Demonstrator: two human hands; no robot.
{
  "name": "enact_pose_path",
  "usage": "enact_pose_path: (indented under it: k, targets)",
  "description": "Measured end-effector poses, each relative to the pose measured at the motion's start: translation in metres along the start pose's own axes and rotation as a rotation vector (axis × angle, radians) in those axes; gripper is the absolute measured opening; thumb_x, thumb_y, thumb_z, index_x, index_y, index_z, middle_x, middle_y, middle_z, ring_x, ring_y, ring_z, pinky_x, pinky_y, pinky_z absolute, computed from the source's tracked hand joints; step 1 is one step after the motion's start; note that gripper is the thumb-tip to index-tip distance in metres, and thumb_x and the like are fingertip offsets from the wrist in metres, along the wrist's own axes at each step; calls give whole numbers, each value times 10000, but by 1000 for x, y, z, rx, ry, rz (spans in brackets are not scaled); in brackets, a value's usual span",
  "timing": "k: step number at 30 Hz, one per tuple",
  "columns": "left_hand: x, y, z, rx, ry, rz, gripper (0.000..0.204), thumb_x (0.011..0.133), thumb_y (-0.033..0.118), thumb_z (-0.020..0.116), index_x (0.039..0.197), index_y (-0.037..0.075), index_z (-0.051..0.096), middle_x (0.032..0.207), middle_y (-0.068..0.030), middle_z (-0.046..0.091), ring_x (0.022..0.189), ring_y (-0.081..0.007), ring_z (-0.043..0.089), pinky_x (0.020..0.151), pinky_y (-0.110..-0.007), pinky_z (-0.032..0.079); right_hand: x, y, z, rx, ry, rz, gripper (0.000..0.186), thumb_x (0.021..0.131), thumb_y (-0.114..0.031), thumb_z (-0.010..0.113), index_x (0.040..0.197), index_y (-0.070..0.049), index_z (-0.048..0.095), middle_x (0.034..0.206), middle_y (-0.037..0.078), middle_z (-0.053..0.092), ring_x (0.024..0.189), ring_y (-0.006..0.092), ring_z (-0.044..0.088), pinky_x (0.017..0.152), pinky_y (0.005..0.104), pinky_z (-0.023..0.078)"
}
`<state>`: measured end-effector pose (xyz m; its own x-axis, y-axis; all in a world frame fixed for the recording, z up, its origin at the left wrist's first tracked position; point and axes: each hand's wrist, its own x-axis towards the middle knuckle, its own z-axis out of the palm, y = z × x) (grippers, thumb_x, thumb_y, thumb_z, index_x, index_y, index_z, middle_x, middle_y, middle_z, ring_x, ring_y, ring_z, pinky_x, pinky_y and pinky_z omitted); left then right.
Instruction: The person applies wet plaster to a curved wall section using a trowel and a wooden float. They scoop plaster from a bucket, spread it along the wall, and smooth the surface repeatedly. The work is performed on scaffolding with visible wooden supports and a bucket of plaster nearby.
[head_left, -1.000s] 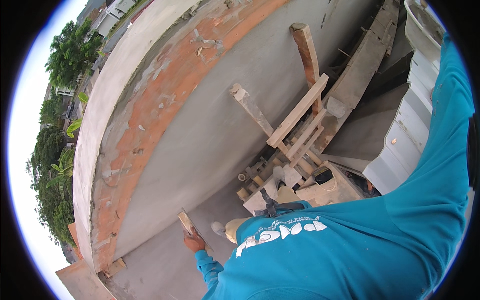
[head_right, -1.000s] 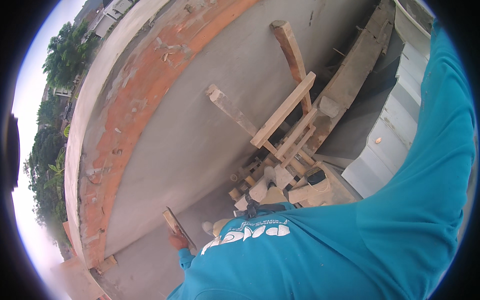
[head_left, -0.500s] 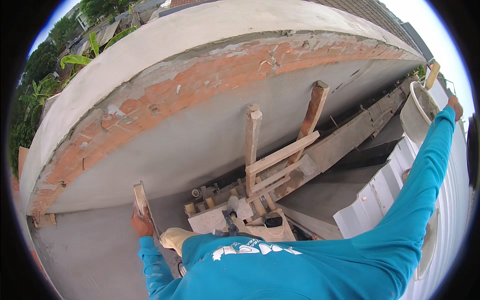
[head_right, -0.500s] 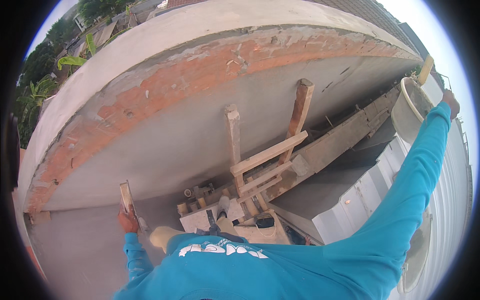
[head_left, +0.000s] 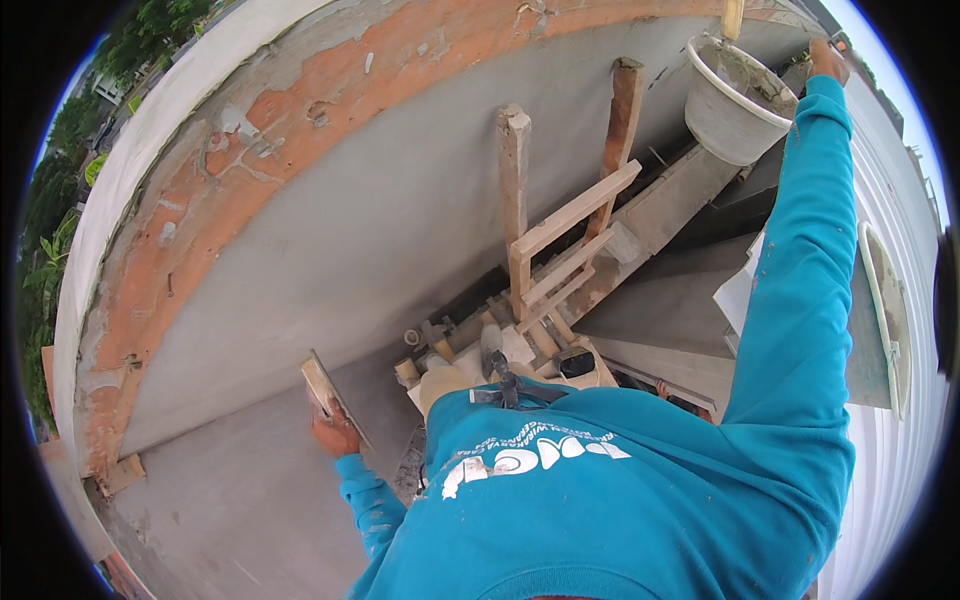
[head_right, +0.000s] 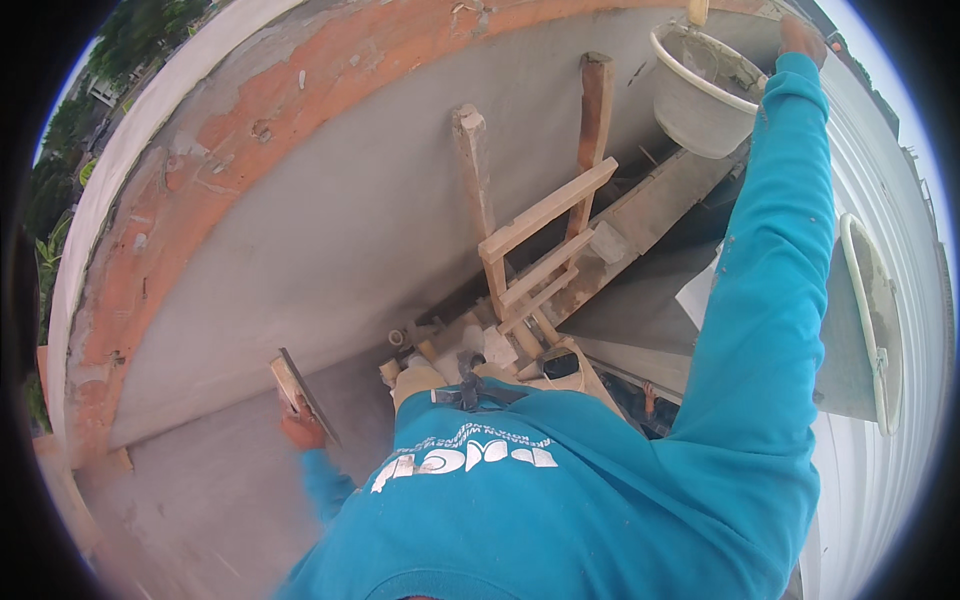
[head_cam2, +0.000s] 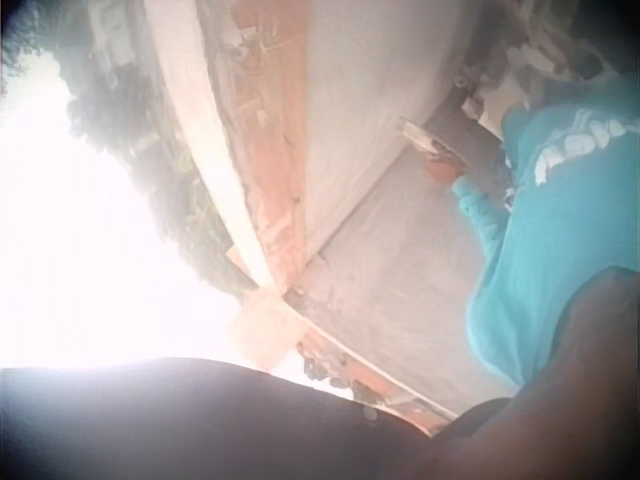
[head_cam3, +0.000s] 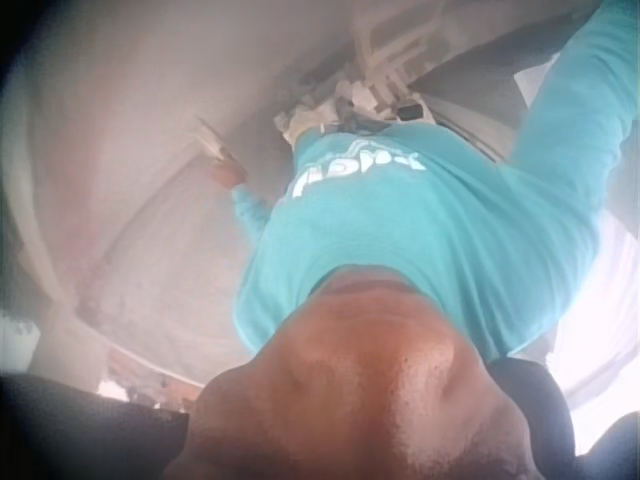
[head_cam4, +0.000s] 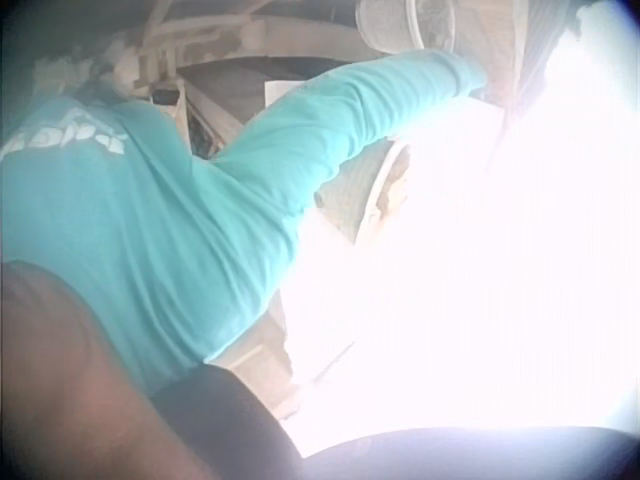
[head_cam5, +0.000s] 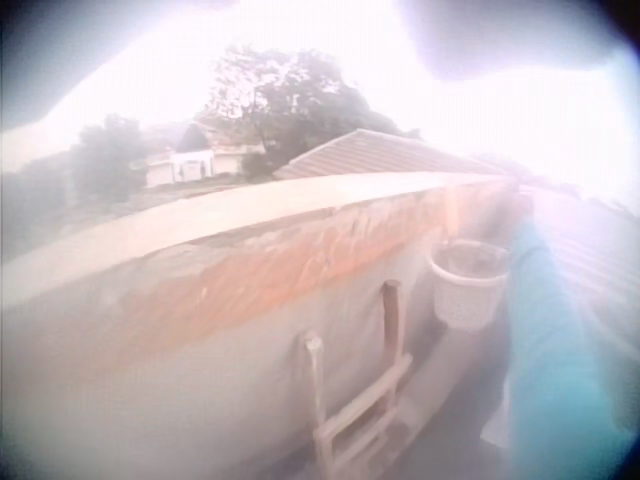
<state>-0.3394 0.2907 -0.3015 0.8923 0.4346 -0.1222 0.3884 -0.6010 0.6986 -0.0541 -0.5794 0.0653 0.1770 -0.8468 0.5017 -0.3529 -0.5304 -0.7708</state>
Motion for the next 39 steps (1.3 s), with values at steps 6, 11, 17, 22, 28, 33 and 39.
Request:
enact_pose_path:
  k: [6,11,17,22,28,33,39]
  targets:
    - [-9,-64,19,-87,70,101,443,993,138,519,1385,-63,482,1298,-257,604,1192,-351,590,1034,-389,417,-119,20,39,267,-39,172,420,731,-223,697,934,143,659,883,205,686,749,282,651,705,386,523]
    - [-28,-82,1,0,52,37,444,994,139,524,1388,-61,481,1278,-282,604,1157,-367,606,998,-409,437,-208,35,85,323,-36,384,350,751,-83,644,1000,162,640,1008,251,677,914,318,680,791,375,530]
    - [-45,-92,-12,117,68,2,436,989,160,550,1366,-55,510,1121,-274,676,936,-365,668,856,-420,497,-318,45,102,609,-49,649,326,789,-16,586,1046,183,605,1085,214,659,926,268,661,819,374,522]
    - [-40,-70,-12,124,65,9,442,996,198,552,1357,-55,520,1018,-262,705,818,-313,678,766,-413,511,-408,66,127,852,-112,704,172,835,-54,572,934,84,598,895,148,638,715,195,595,634,347,481]
    - [-36,-56,-3,85,111,88,450,998,208,546,1368,-47,514,1025,-255,704,833,-289,680,772,-402,515,-440,79,105,1041,-202,717,63,922,-66,522,878,-24,541,735,48,523,598,162,497,547,333,417]
    - [-34,-33,4,126,0,-28,460,1001,209,531,1386,-39,498,1167,-268,665,1002,-317,672,890,-393,496,-445,113,48,750,-276,687,102,967,-117,554,996,-19,555,835,73,648,684,151,588,616,299,472]
    - [-5,-13,24,121,-29,201,486,991,203,511,1410,-40,467,1266,-260,620,1127,-362,630,958,-410,471,-462,230,20,415,-353,619,353,893,-189,733,1110,39,571,925,127,700,730,133,637,636,266,501]
